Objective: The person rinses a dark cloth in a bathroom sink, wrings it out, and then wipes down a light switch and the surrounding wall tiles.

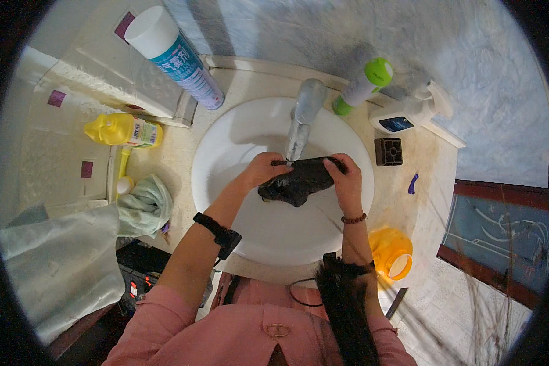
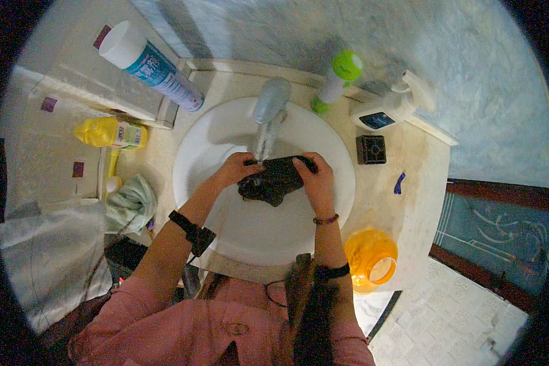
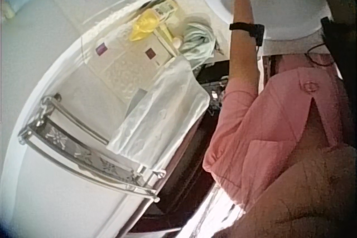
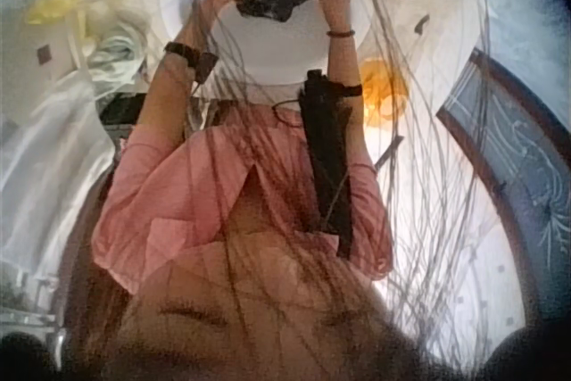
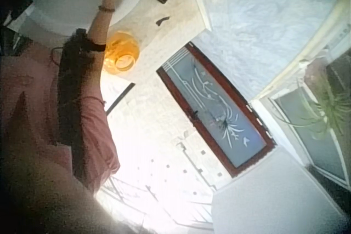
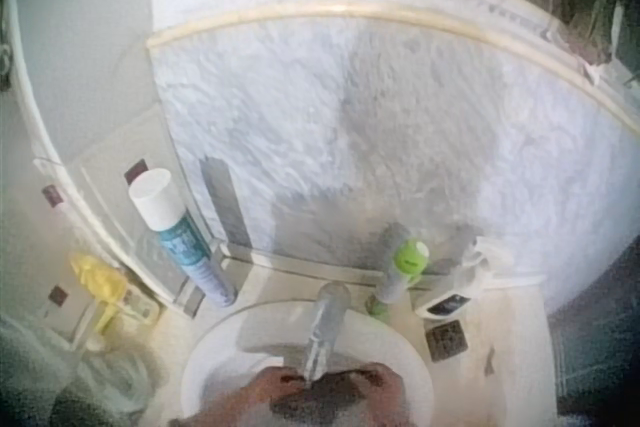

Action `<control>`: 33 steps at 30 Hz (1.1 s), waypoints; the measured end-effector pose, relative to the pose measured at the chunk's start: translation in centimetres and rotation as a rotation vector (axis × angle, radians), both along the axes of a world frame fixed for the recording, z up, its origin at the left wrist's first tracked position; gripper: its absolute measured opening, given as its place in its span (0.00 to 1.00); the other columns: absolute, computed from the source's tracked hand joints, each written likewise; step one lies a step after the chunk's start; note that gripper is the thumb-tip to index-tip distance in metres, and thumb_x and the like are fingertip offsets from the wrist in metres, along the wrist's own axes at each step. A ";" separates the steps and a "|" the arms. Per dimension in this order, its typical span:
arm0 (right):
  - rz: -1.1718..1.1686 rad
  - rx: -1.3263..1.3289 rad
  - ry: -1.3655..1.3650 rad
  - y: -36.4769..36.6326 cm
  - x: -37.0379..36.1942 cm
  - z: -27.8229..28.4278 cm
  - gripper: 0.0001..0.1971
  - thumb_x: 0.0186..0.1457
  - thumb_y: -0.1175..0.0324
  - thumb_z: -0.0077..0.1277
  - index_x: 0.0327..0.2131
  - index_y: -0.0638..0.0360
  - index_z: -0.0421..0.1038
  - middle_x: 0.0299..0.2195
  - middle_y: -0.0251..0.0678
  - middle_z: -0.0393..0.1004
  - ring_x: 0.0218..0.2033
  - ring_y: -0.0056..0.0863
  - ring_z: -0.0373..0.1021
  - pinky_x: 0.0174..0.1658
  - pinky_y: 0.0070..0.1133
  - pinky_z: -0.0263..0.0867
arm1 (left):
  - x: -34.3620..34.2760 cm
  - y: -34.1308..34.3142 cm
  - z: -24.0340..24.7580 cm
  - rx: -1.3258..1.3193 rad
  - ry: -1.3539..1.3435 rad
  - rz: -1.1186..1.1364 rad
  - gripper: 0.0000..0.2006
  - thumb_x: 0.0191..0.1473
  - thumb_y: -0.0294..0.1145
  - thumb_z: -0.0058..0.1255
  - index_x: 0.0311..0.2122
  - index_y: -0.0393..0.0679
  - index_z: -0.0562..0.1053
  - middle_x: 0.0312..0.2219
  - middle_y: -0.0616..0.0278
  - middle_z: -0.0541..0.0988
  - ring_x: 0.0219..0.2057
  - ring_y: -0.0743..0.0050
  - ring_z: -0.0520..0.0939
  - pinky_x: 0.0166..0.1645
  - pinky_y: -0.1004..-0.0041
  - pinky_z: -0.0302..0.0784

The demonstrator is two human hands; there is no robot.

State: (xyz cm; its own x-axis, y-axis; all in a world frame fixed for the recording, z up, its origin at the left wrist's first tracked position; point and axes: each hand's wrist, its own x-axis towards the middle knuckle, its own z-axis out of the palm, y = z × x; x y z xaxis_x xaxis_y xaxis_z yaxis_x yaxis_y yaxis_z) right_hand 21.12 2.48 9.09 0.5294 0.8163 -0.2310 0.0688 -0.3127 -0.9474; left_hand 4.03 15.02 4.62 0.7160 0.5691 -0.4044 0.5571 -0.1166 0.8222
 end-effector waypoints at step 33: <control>0.013 -0.048 -0.299 -2.8 -1.4 -0.9 0.13 0.50 0.62 0.45 0.34 0.61 0.70 0.30 0.43 0.71 0.29 0.36 0.68 0.35 0.23 0.62 | -3.9 1.7 4.3 -0.698 -0.296 0.689 0.13 0.46 0.29 0.46 0.38 0.35 0.68 0.29 0.59 0.74 0.27 0.72 0.76 0.31 0.75 0.73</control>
State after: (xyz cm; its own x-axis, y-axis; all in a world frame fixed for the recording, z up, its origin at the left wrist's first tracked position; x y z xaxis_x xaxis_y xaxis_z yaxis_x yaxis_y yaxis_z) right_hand 19.71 -0.30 8.21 0.5695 0.8152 -0.1050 0.3462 -0.3538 -0.8689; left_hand 0.09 16.71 8.87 0.4476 0.5997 -0.6634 0.0860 0.7095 0.6994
